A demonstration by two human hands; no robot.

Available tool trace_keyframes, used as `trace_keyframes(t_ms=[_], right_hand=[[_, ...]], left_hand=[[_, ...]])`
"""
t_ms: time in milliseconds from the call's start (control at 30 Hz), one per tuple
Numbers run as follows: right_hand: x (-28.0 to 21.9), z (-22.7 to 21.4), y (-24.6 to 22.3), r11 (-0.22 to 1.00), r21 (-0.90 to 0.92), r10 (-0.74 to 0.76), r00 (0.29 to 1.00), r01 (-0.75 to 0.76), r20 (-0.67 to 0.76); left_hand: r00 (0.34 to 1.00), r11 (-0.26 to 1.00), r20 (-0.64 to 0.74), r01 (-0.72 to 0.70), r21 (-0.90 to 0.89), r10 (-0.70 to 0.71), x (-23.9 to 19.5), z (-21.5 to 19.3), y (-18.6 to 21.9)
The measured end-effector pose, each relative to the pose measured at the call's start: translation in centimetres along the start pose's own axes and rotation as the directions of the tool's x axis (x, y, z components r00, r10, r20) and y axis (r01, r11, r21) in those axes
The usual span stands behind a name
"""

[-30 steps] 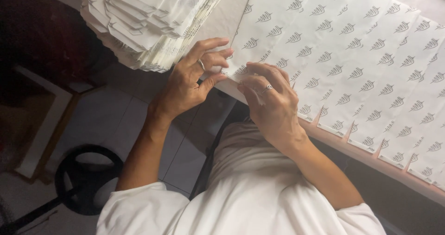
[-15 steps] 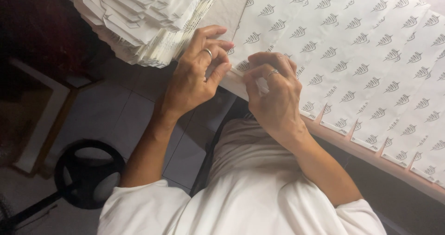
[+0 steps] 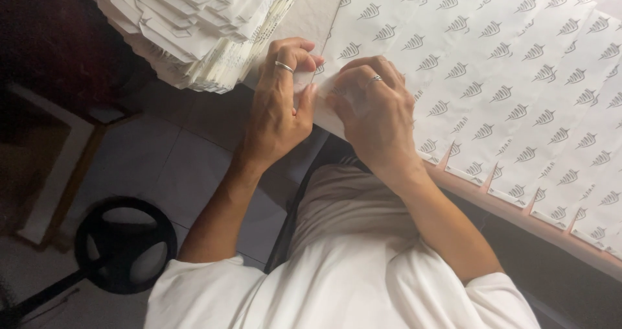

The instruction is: Aligning, folding, and applying glue to a batch of paper wrappers on a work table.

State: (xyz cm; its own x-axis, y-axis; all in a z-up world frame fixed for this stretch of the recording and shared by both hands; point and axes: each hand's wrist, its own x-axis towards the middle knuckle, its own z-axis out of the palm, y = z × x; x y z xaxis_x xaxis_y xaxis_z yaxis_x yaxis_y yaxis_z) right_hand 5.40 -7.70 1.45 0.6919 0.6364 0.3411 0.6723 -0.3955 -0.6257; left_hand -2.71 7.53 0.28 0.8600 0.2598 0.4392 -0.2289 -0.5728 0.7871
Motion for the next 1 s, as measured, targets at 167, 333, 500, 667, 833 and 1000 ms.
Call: trace_keyframes(t_ms=[167,333,500,667,833,1000], right_hand=[[-0.7,-1.6,-0.7,0.998,0.050,0.036,0.998,-0.039,0.057],[-0.3,-1.2,0.1,0.991,0.116,-0.073,0.997,0.073,-0.003],[-0.5,-0.9,0.5,0.991,0.113,-0.072,0.997,0.075,-0.037],[-0.8,-0.3,1.0,0.992,0.107,-0.063,0.994,0.072,-0.092],[-1.4,-1.8,1.0,0.978,0.180,-0.096,0.992,0.109,-0.077],[-6.1,-6.6,1.8,0.963,0.202,-0.135,0.968,0.178,-0.211]], left_hand=[[0.995,0.998,-0.075,-0.063,0.018,0.064,-0.3,0.8,0.0],[0.983,0.997,-0.175,-0.052,0.049,0.060,-0.5,1.6,-0.4],[0.991,1.000,-0.135,-0.003,0.000,0.003,-0.1,1.1,0.6],[0.986,0.997,-0.144,0.077,-0.011,-0.077,0.1,1.1,1.5],[0.989,0.999,-0.150,0.008,0.035,-0.003,-0.2,1.7,-0.4],[0.923,0.950,-0.234,-0.273,0.154,0.304,-1.8,3.1,0.6]])
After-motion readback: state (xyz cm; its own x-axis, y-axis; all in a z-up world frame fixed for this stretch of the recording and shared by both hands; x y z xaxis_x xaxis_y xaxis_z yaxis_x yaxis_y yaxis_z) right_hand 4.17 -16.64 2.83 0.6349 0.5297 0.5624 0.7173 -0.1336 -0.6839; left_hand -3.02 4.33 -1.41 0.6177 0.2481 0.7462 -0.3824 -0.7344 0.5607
